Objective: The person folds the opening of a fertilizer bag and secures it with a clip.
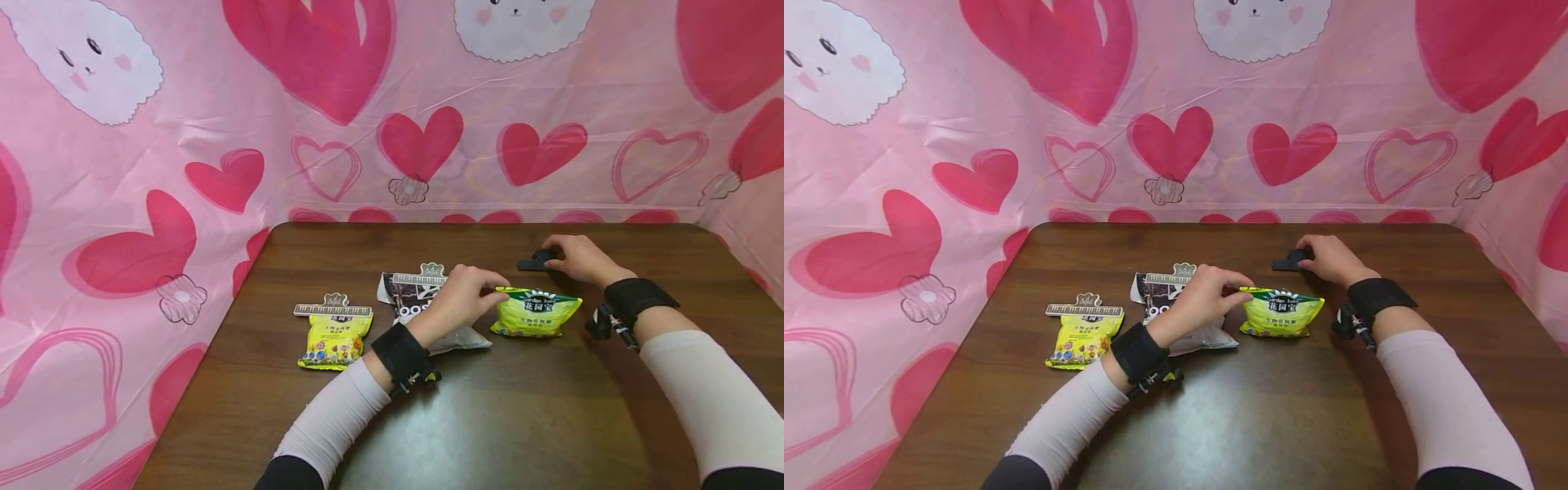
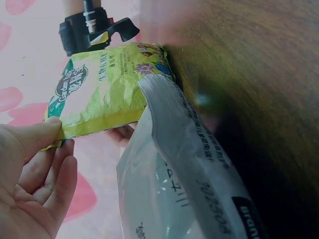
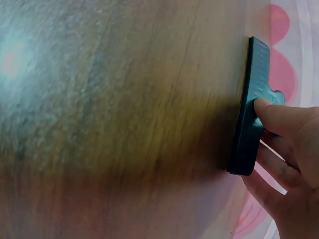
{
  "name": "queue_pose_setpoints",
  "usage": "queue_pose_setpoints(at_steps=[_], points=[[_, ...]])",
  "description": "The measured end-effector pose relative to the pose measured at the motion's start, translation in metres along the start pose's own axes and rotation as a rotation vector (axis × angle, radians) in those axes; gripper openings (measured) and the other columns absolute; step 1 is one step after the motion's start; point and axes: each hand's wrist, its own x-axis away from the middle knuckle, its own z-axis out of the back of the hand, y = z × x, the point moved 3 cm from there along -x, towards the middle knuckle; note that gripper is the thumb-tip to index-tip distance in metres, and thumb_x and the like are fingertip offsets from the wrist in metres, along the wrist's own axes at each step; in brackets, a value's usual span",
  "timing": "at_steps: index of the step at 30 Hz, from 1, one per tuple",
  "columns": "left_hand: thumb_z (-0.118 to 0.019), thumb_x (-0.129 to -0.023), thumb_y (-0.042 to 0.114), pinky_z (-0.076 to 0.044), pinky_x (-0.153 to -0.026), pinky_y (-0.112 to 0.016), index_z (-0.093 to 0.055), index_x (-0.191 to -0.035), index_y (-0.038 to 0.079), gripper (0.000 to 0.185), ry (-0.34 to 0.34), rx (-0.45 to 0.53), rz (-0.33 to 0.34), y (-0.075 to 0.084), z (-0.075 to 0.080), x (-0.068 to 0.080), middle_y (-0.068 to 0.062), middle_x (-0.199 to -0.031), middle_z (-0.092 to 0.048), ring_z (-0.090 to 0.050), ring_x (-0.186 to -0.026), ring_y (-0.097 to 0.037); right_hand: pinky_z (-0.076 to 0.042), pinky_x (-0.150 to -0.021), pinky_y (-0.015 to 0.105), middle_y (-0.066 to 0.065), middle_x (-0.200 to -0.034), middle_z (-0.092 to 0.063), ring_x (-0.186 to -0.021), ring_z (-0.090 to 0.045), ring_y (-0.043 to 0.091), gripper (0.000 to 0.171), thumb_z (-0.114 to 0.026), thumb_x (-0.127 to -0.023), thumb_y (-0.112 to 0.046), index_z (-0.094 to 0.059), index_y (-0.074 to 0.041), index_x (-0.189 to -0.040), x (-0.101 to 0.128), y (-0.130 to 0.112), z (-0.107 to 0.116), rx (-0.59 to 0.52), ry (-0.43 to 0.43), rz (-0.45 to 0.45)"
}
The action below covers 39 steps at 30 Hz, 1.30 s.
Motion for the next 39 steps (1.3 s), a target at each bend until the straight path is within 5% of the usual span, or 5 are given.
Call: queue_pose_setpoints(at_steps=[17,22,27,33,39], points=[[-0.068,-0.094,0.024,-0.042,-0.06,-0.009,-0.076,-0.111,0.017,0.02,0.001,0.001,0.001,-0.002,0.001,0.003,0.005,-0.091,-0.075,-0.057,-0.067,0.003,-0.053,-0.077,0.046,0.016,-0.093,-0.074,-0.086,-0.068,0.028,0.014,-0.071,-0.089,-0.012,-0.069,-0.002,-0.1,0.013,-0.008,0.011,-0.001,0.094,0.027],[-0.068,-0.094,0.024,-0.041,-0.058,-0.009,-0.076,-0.11,0.017,0.02,-0.001,0.003,-0.01,-0.001,0.0,0.002,0.006,-0.088,-0.074,-0.056,-0.065,0.003,-0.057,-0.077,0.048,0.022,-0.104,-0.072,-0.092,-0.069,0.035,0.027,-0.073,-0.089,-0.011,-0.065,-0.001,-0.112,0.024,-0.013,0.025,-0.07,0.151,0.014],[-0.068,-0.094,0.024,-0.04,-0.057,-0.009,-0.076,-0.111,0.017,0.02,0.0,0.005,-0.006,-0.002,0.0,0.002,0.007,-0.086,-0.073,-0.055,-0.064,0.002,-0.057,-0.081,0.05,0.023,-0.109,-0.07,-0.097,-0.068,0.037,0.037,-0.071,-0.09,-0.012,-0.063,0.0,-0.124,0.036,-0.026,0.037,-0.094,0.116,0.011],[-0.068,-0.095,0.024,-0.041,-0.058,-0.009,-0.076,-0.111,0.016,0.02,0.004,0.012,-0.013,-0.002,0.0,0.002,0.007,-0.087,-0.073,-0.055,-0.064,0.003,-0.053,-0.07,0.024,0.013,-0.1,-0.074,-0.088,-0.068,0.024,0.032,-0.075,-0.088,-0.014,-0.07,-0.006,-0.118,0.051,-0.044,0.049,-0.06,0.136,0.045],[-0.068,-0.094,0.024,-0.041,-0.058,-0.009,-0.076,-0.111,0.016,0.02,0.01,0.004,-0.013,-0.002,0.0,0.002,0.007,-0.088,-0.073,-0.055,-0.064,0.003,-0.05,-0.068,0.014,0.006,-0.095,-0.075,-0.079,-0.062,-0.004,0.028,-0.078,-0.085,-0.016,-0.073,-0.012,-0.112,0.067,-0.059,0.061,-0.069,0.207,0.096]])
